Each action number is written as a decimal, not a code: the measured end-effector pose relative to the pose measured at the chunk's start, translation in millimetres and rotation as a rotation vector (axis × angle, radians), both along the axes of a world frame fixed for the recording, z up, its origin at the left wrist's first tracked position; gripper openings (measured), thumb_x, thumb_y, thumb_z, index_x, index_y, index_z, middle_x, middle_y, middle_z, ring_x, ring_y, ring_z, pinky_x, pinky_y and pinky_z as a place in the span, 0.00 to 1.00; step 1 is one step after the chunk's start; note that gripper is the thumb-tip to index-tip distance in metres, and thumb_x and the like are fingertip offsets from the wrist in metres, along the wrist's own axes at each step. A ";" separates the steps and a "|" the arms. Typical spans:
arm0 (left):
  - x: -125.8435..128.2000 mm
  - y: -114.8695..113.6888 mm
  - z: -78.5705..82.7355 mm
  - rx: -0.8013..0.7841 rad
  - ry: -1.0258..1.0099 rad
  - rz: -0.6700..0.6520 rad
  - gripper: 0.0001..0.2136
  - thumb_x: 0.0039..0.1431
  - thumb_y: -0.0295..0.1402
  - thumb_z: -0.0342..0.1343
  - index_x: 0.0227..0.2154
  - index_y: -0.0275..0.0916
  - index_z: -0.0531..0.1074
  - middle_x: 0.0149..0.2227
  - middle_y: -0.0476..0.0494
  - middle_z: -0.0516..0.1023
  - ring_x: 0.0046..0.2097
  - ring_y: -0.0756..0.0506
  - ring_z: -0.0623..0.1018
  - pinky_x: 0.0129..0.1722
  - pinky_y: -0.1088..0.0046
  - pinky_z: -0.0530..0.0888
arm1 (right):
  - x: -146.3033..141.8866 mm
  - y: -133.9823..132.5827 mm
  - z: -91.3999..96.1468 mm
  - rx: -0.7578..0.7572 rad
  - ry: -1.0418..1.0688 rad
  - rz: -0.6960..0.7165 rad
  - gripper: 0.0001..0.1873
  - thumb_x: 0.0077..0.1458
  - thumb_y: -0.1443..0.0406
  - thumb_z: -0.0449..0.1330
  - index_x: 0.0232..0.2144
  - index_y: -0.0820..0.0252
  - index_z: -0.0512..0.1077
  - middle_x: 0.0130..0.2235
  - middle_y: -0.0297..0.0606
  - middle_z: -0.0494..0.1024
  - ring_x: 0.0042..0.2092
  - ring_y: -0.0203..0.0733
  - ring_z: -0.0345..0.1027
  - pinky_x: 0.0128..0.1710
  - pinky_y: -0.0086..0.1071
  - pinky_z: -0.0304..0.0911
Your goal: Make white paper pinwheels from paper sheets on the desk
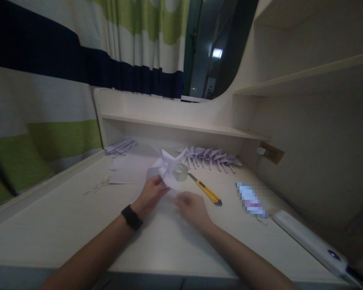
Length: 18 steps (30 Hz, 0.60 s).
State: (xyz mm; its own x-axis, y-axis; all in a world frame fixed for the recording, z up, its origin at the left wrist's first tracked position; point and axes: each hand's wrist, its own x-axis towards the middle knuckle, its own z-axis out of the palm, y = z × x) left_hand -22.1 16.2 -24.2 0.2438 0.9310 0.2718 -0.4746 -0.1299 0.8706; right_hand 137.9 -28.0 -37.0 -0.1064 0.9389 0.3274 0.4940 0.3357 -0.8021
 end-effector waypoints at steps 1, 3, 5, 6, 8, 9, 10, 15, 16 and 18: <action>0.7 -0.7 0.7 0.008 -0.003 -0.010 0.16 0.49 0.30 0.63 0.42 0.35 0.75 0.44 0.37 0.77 0.44 0.43 0.75 0.45 0.67 0.70 | -0.1 -0.2 0.1 0.003 0.003 -0.012 0.09 0.52 0.61 0.60 0.30 0.61 0.77 0.25 0.35 0.78 0.24 0.36 0.69 0.25 0.26 0.60; 1.8 -2.1 2.3 0.019 0.006 -0.022 0.15 0.49 0.29 0.63 0.42 0.35 0.76 0.44 0.36 0.77 0.45 0.42 0.75 0.46 0.65 0.70 | 0.3 -0.6 1.9 0.025 -0.022 -0.025 0.08 0.51 0.62 0.60 0.29 0.61 0.77 0.26 0.36 0.78 0.25 0.37 0.69 0.26 0.27 0.60; 2.3 -3.7 3.9 0.031 0.029 -0.020 0.15 0.49 0.28 0.63 0.42 0.34 0.76 0.44 0.36 0.77 0.45 0.41 0.75 0.47 0.64 0.69 | 0.6 -0.7 5.1 0.044 -0.053 -0.034 0.08 0.51 0.63 0.60 0.28 0.62 0.77 0.26 0.37 0.79 0.27 0.37 0.70 0.26 0.27 0.61; 2.3 -4.5 4.5 0.040 0.048 -0.015 0.15 0.48 0.29 0.63 0.42 0.35 0.76 0.44 0.36 0.77 0.45 0.41 0.75 0.48 0.63 0.69 | 0.8 -0.3 6.5 0.051 -0.060 -0.039 0.07 0.50 0.64 0.60 0.28 0.62 0.77 0.27 0.37 0.79 0.27 0.38 0.70 0.27 0.27 0.61; 1.8 -6.2 5.6 0.061 0.093 -0.006 0.18 0.47 0.29 0.64 0.44 0.35 0.76 0.47 0.36 0.77 0.46 0.41 0.75 0.49 0.63 0.68 | 2.5 3.0 8.4 0.053 -0.051 -0.058 0.08 0.50 0.64 0.60 0.28 0.62 0.77 0.27 0.37 0.79 0.28 0.38 0.71 0.26 0.26 0.61; 1.4 -7.0 5.9 0.060 0.117 0.000 0.19 0.47 0.29 0.64 0.45 0.36 0.75 0.48 0.36 0.76 0.46 0.40 0.75 0.49 0.63 0.68 | 4.8 6.5 8.8 0.046 -0.033 -0.071 0.08 0.50 0.63 0.60 0.28 0.62 0.78 0.26 0.37 0.79 0.27 0.38 0.71 0.26 0.26 0.62; 1.0 -7.7 6.0 0.046 0.139 0.014 0.20 0.46 0.30 0.64 0.45 0.36 0.75 0.50 0.35 0.75 0.47 0.41 0.75 0.49 0.63 0.68 | 8.9 11.7 8.8 0.040 -0.010 -0.091 0.09 0.50 0.62 0.60 0.29 0.63 0.77 0.25 0.37 0.78 0.27 0.38 0.70 0.26 0.27 0.62; 2.4 -7.0 0.4 -0.037 0.325 0.124 0.19 0.46 0.34 0.63 0.44 0.35 0.75 0.45 0.35 0.77 0.42 0.41 0.76 0.39 0.66 0.72 | 64.0 58.6 13.0 0.030 -0.008 -0.307 0.17 0.53 0.57 0.57 0.35 0.65 0.76 0.26 0.39 0.79 0.25 0.39 0.72 0.24 0.27 0.64; 4.0 -6.4 -2.2 -0.002 0.388 0.135 0.18 0.47 0.35 0.62 0.42 0.34 0.75 0.42 0.35 0.78 0.40 0.41 0.77 0.36 0.67 0.72 | 81.0 69.6 15.8 0.029 -0.105 -0.416 0.17 0.54 0.57 0.56 0.36 0.64 0.76 0.28 0.38 0.79 0.27 0.38 0.73 0.25 0.26 0.65; 8.6 -6.1 -8.8 0.121 0.530 0.164 0.15 0.48 0.35 0.60 0.39 0.35 0.77 0.37 0.37 0.79 0.35 0.42 0.77 0.33 0.68 0.72 | 116.2 89.7 22.6 0.008 -0.181 -0.550 0.16 0.55 0.60 0.55 0.38 0.66 0.76 0.30 0.41 0.80 0.30 0.40 0.74 0.28 0.26 0.65</action>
